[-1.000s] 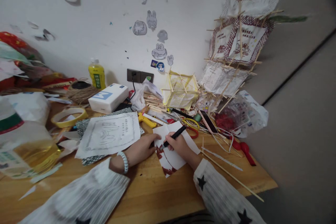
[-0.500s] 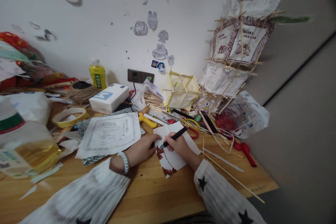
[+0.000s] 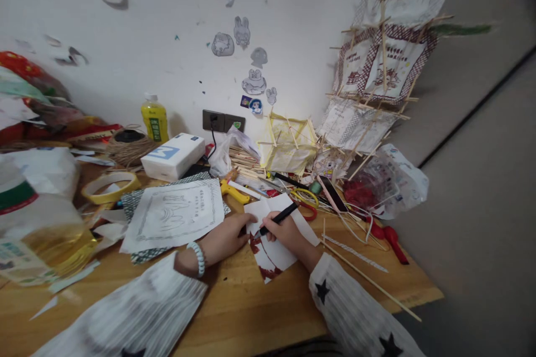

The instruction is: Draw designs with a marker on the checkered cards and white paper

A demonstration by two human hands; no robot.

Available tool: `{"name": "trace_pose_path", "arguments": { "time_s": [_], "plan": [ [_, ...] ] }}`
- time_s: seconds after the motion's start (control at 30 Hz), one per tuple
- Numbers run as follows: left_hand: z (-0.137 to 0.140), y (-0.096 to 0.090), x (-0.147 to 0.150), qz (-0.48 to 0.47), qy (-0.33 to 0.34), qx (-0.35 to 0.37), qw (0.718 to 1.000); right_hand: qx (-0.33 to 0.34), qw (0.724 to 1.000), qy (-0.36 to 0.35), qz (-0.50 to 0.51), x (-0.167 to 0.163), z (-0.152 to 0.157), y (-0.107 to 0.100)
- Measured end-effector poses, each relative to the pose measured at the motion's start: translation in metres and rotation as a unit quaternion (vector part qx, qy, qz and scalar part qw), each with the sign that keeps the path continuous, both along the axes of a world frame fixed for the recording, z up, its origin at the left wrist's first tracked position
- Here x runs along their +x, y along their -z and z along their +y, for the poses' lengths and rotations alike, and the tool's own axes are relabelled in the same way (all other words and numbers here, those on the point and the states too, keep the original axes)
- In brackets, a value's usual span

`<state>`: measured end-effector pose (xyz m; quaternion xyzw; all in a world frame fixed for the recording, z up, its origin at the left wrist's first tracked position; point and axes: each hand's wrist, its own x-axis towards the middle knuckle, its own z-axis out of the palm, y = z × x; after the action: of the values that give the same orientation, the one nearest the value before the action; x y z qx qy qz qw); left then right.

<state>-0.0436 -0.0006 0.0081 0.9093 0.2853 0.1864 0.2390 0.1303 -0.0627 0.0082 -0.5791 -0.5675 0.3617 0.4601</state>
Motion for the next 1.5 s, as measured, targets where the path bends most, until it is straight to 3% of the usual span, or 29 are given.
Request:
{"name": "trace_pose_path", "arguments": {
  "time_s": [1.5],
  "plan": [
    [-0.002, -0.0039, 0.0007, 0.005, -0.003, -0.005, 1.0, -0.019, 0.999, 0.009, 0.033, 0.0007, 0.002, -0.0006]
  ]
}}
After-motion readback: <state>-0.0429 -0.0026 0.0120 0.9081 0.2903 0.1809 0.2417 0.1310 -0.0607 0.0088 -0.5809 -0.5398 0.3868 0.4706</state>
